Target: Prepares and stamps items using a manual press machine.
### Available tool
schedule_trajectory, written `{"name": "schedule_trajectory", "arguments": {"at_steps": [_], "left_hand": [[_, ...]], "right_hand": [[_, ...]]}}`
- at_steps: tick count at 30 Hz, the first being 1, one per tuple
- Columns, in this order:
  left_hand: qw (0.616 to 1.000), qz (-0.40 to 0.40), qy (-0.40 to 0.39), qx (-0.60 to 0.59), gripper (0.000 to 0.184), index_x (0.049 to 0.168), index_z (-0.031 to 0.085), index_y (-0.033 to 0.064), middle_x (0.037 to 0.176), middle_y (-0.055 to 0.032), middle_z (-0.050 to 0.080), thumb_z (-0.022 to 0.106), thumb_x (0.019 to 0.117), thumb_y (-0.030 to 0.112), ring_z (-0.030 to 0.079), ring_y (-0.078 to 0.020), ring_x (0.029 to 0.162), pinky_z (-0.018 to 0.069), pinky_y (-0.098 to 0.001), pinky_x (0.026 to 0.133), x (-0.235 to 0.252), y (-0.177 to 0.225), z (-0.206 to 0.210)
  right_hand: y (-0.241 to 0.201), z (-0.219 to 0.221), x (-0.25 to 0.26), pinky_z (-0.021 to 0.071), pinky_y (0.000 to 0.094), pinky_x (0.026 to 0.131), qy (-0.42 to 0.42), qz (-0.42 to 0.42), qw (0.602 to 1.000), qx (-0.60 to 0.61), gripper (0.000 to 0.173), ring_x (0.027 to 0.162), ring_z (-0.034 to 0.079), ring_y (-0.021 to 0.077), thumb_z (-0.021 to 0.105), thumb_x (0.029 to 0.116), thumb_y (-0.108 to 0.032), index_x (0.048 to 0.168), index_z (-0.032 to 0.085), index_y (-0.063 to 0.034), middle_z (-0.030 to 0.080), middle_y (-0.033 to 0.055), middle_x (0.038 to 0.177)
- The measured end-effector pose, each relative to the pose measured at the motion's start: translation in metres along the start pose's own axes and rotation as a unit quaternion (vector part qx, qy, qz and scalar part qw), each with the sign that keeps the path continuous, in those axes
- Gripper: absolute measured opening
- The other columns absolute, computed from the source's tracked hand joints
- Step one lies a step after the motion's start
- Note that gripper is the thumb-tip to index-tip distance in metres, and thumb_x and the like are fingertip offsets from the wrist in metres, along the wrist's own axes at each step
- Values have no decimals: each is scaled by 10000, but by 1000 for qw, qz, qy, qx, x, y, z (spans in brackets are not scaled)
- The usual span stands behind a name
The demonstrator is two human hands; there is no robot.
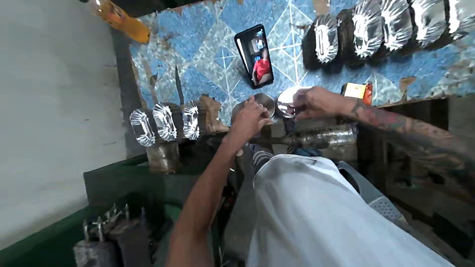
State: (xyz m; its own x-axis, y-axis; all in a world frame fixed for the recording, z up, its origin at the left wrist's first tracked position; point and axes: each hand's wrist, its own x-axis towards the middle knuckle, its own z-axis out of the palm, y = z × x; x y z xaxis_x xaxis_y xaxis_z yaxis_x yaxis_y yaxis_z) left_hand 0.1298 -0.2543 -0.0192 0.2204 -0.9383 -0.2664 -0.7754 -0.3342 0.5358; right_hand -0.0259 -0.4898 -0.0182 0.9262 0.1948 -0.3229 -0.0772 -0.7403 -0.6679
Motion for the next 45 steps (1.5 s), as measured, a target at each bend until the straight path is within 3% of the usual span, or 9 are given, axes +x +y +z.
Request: {"name": "schedule_trajectory", "arguments": {"at_steps": [4,11,16,20,27,29,34,41,45], "left_hand": [[996,43,-61,-58,247,1081,812,114,1231,-61,750,660,1003,293,599,-335,1329,427,-546,1145,6,-17,-37],[993,-21,35,115,497,1428,573,11,1353,-333,579,675,956,129,442,-550,1380,388,-616,1145,-1,14,21],[971,-46,232,-10,309,1297,682,8,1238,-144,725,569,1013,53,712,-274,1131,575,-436,961,-47,49,11],[774,-150,286,-545,222,1204,599,-48,950,-45,733,522,1045,86,726,-101,846,630,-318,799,-83,93,29],[507,-205,201,-813,190,1178,597,100,959,28,755,558,993,120,737,-103,892,623,-335,821,-98,134,52],[562,-196,151,-789,298,1312,499,39,1060,-10,714,487,1026,124,705,-118,953,598,-348,858,-84,106,96],[953,-181,-79,-231,386,1397,628,75,1437,-153,596,571,1024,155,535,-301,1363,400,-487,1168,-14,60,181],[926,-193,-172,-275,586,1229,686,-20,1334,-226,646,370,1102,458,579,-358,1308,406,-573,1129,63,116,173],[956,-187,28,-223,505,1162,724,31,1216,-140,716,367,1108,384,612,-267,1260,328,-467,1199,-18,111,103]], "right_hand": [[16,-20,14,555,491,919,-34,-9,996,87,413,955,714,275,861,833,-301,1151,783,-50,750,146,1063],[-4,21,-6,554,563,882,55,-4,998,-36,277,1023,668,391,723,935,-183,1179,734,-53,671,210,1088],[-46,59,-33,555,570,877,287,34,955,-72,395,1103,659,421,605,962,-91,1344,627,8,660,234,1258],[-128,54,-54,584,226,750,443,91,850,269,297,809,667,3,422,1076,-167,1215,622,2,687,-3,902],[-131,62,-71,636,285,774,161,55,697,696,191,836,738,79,636,930,-51,1078,734,-122,776,-10,942],[-108,81,-67,622,280,739,163,101,747,637,153,790,719,70,618,944,-48,1024,739,-98,761,-12,890],[-51,112,-99,556,545,867,-57,218,958,178,240,917,715,309,575,1010,-150,1141,750,-51,743,168,998],[-83,117,-145,548,630,868,-249,154,951,97,307,943,732,407,620,988,-123,1271,738,-140,761,205,1023],[-90,108,-128,541,686,821,-273,88,958,19,399,903,728,469,588,1006,-132,1391,667,-201,753,244,1025]]}}
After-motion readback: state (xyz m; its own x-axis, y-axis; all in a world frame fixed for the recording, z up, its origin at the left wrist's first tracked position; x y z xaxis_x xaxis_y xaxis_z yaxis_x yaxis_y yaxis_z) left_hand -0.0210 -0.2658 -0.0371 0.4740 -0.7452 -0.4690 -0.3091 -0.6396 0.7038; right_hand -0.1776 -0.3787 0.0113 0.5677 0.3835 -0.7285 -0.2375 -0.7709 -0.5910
